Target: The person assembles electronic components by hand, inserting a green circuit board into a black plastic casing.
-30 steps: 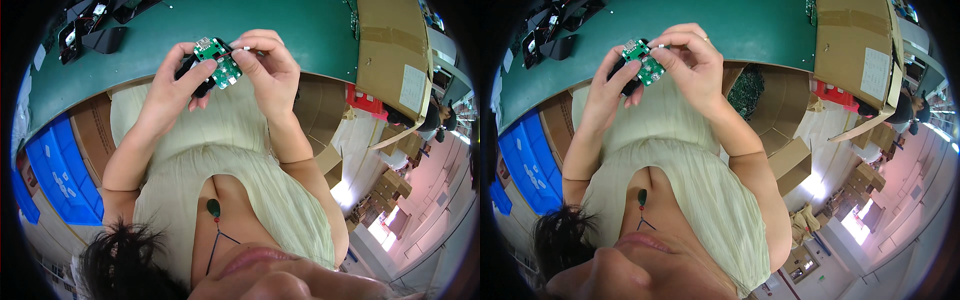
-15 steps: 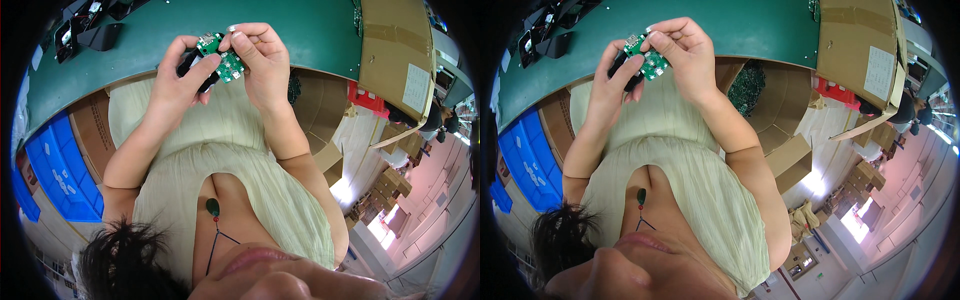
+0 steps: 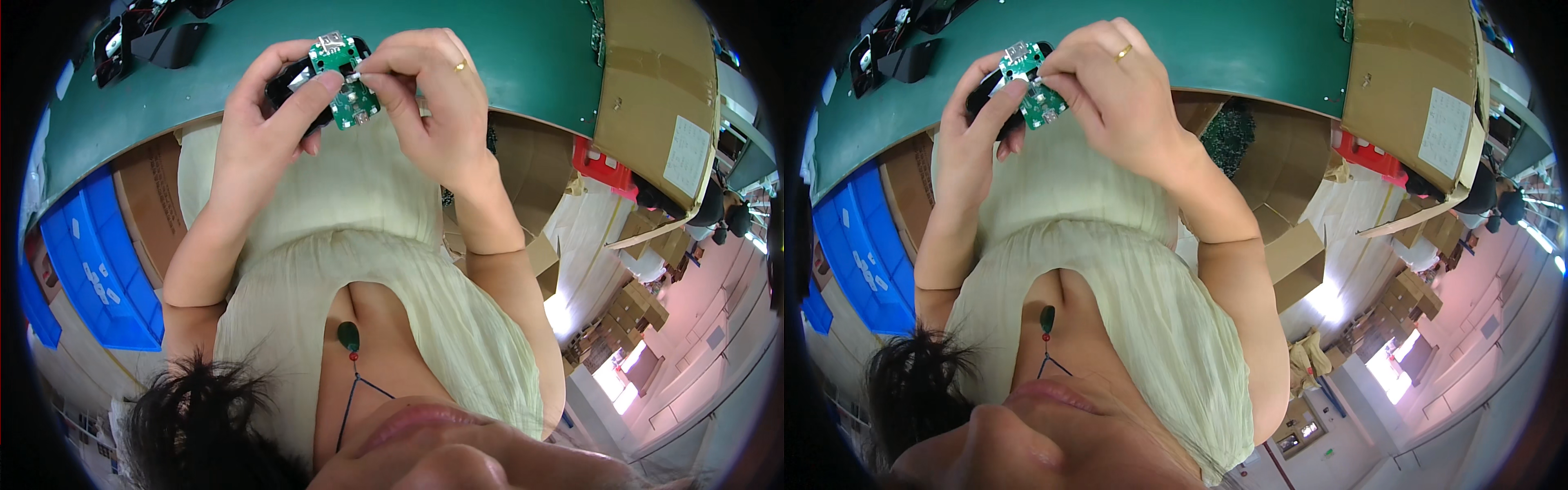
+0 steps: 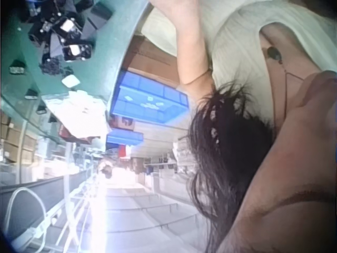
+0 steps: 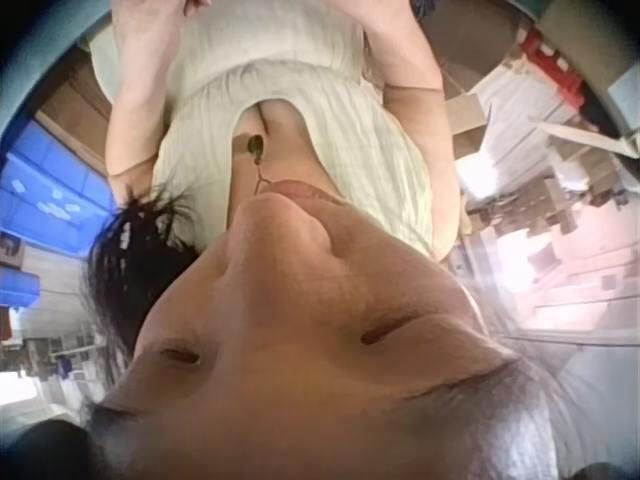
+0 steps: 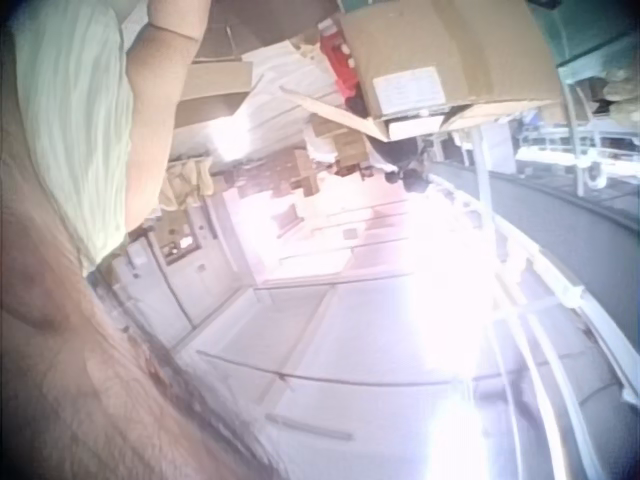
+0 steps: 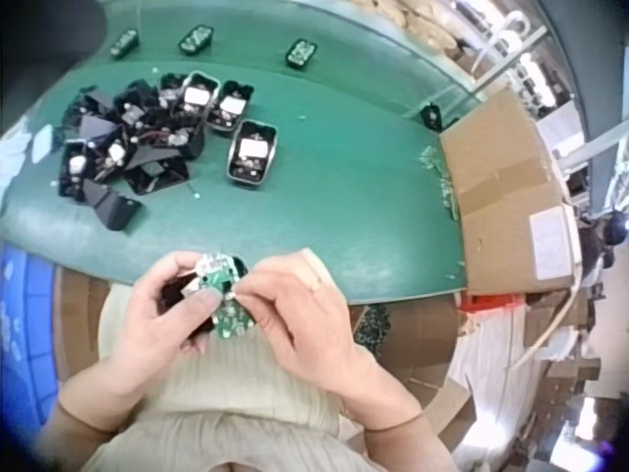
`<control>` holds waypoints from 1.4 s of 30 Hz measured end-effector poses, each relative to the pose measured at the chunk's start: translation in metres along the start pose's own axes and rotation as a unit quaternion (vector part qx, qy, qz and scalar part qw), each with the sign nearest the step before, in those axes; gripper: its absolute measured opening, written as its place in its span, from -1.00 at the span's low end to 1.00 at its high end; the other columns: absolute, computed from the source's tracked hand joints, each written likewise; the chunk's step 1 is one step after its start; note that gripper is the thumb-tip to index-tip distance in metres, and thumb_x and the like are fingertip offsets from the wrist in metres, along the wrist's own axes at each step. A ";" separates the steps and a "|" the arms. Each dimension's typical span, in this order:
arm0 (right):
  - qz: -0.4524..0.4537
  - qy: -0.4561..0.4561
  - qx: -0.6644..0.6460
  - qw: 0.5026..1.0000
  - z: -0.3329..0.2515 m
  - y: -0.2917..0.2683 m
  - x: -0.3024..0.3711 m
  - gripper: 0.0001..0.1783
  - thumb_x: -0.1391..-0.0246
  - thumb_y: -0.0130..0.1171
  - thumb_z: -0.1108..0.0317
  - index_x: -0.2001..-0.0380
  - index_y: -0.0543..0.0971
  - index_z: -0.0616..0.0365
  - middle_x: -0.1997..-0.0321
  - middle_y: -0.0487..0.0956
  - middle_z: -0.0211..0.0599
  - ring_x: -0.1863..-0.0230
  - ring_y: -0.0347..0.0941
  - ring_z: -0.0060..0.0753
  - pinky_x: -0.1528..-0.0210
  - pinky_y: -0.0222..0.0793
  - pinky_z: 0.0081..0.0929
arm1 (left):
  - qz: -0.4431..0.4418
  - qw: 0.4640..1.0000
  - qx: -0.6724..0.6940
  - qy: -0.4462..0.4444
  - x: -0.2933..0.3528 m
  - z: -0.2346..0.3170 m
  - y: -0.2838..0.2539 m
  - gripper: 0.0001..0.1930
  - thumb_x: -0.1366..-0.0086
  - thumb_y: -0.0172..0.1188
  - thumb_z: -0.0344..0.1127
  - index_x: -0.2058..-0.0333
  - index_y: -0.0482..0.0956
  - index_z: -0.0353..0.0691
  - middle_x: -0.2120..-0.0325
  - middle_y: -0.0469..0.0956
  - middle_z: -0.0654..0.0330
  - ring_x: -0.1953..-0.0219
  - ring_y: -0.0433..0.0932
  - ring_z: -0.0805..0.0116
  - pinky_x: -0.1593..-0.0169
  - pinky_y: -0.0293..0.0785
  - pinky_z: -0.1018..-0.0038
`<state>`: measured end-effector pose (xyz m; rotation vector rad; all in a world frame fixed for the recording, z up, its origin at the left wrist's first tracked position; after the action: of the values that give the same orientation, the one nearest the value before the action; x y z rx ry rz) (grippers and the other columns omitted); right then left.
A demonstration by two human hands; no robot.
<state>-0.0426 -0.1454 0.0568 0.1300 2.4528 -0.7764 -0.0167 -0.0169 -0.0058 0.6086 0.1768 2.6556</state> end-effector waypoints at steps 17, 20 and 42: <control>-0.049 -0.127 0.156 0.978 -0.022 0.014 -0.002 -0.77 0.41 0.22 0.53 0.55 0.43 0.11 0.52 0.42 -0.42 0.57 0.31 -0.41 0.61 0.24 -0.58 | 0.013 0.978 -0.107 0.177 0.008 0.027 -0.002 -0.65 -0.08 0.10 -0.53 0.10 0.36 -0.28 0.33 0.45 0.29 0.33 0.38 0.63 0.25 0.35 0.68; -0.038 -0.119 0.163 0.979 -0.019 0.013 -0.003 -0.78 0.39 0.21 0.52 0.56 0.43 0.11 0.54 0.41 -0.44 0.58 0.32 -0.43 0.62 0.25 -0.58 | 0.004 0.973 -0.134 0.188 0.009 0.027 0.000 -0.63 -0.07 0.10 -0.53 0.09 0.37 -0.25 0.35 0.44 0.31 0.33 0.38 0.64 0.25 0.35 0.68; -0.081 -0.151 0.198 0.965 -0.025 0.016 -0.006 -0.71 0.45 0.19 0.66 0.53 0.43 0.14 0.53 0.45 -0.43 0.68 0.32 -0.52 0.67 0.22 -0.65 | 0.008 0.945 -0.249 0.211 0.013 0.038 0.004 -0.60 -0.03 0.05 -0.59 0.08 0.38 -0.30 0.24 0.44 0.23 0.21 0.40 0.52 0.09 0.32 0.59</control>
<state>-0.0454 -0.1176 0.0695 -0.0407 2.0161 -1.2546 -0.0118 -0.0136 0.0337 -0.1241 -0.3747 2.6564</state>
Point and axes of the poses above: each hand's wrist, its own x-axis away from the middle knuckle, its own y-axis out of the palm, z = x × y, the point moved 8 cm from there along -x, towards the middle knuckle
